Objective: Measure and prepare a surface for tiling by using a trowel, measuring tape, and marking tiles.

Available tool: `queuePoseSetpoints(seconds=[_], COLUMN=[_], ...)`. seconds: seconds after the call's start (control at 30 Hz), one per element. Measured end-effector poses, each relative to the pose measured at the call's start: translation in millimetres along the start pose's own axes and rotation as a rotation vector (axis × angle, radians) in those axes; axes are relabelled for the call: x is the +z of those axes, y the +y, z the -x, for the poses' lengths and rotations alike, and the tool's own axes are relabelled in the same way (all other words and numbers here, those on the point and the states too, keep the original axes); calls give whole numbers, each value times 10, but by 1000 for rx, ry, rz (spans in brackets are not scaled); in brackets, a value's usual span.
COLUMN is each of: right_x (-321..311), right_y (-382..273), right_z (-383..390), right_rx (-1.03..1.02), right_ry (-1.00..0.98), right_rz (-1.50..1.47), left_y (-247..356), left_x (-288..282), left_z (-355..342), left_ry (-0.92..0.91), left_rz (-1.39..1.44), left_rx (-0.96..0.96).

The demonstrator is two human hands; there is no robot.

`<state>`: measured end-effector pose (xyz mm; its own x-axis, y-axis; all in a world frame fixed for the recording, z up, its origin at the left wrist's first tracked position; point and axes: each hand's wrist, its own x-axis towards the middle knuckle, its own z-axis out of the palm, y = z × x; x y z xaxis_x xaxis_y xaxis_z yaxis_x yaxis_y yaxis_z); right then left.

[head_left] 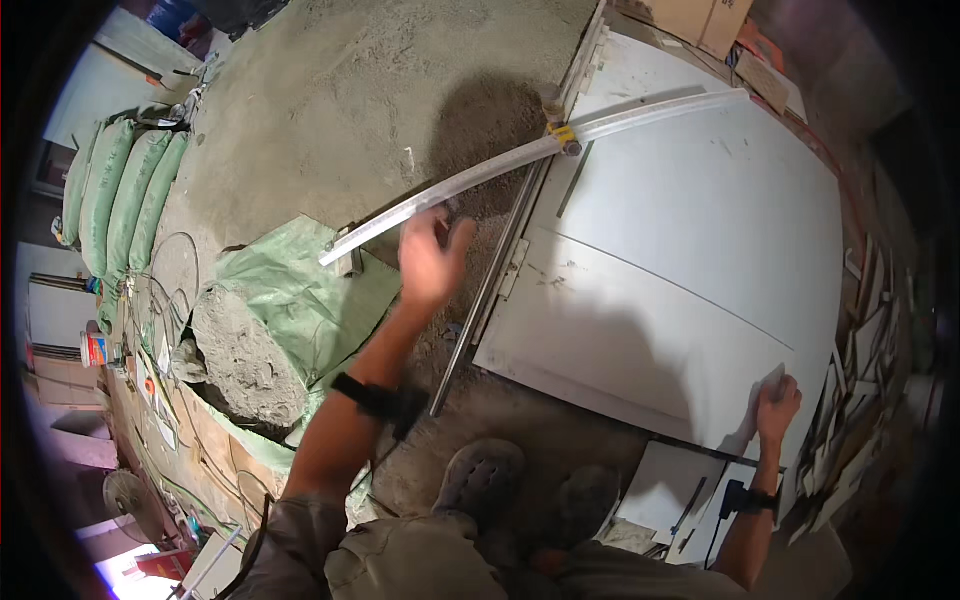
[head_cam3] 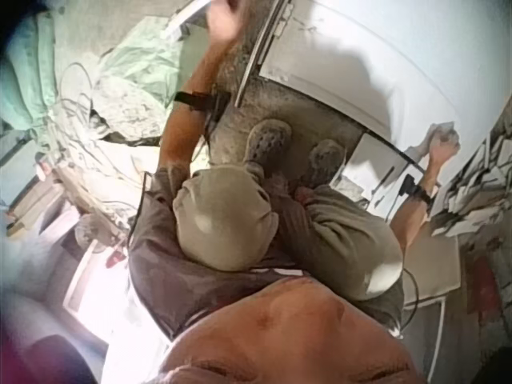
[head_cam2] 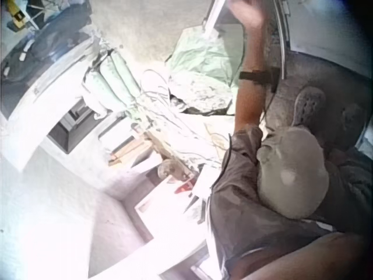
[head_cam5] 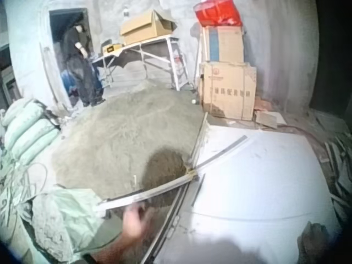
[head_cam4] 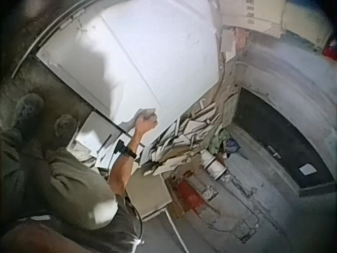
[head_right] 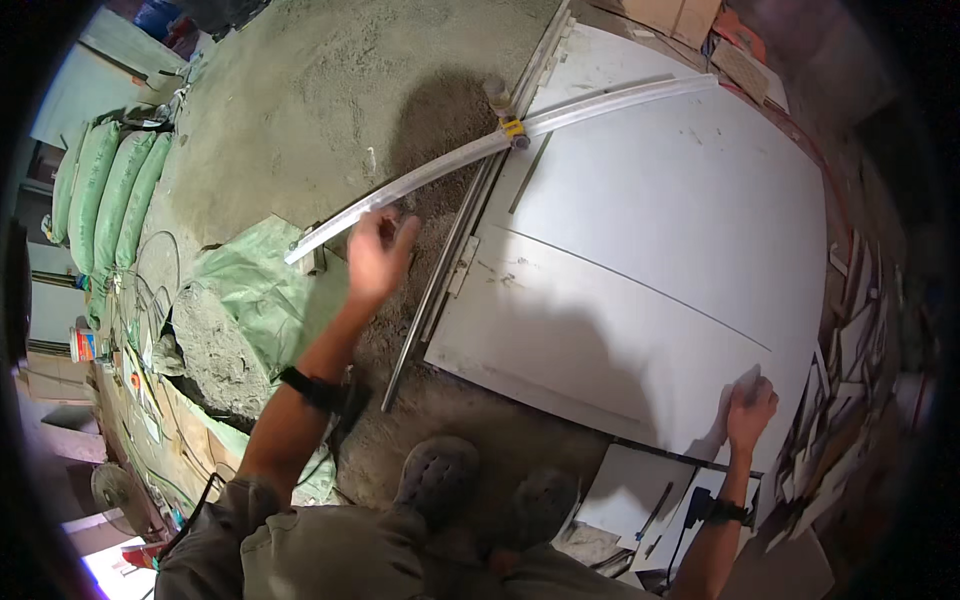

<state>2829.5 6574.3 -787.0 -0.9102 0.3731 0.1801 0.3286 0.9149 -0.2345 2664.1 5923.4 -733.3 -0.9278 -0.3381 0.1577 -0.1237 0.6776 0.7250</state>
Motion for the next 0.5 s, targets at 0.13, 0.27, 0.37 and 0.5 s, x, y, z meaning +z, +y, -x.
queuePoseSetpoints(seconds=[0.13,0.27,0.37,0.5], right_x=[36,-6,20,11], right_y=[-26,111,-23,57], right_z=[-13,14,-18,-66], right_rx=[25,158,190,178], right_ry=[-29,18,-10,-42], right_rz=[-2,-74,-103,-8], left_y=[304,618,483,547], left_x=[-149,7,-27,37], left_z=[-94,775,1159,1368], left_ry=[-59,-394,-402,-438], left_rz=[49,-279,-341,-336], left_rx=[-30,232,310,293])
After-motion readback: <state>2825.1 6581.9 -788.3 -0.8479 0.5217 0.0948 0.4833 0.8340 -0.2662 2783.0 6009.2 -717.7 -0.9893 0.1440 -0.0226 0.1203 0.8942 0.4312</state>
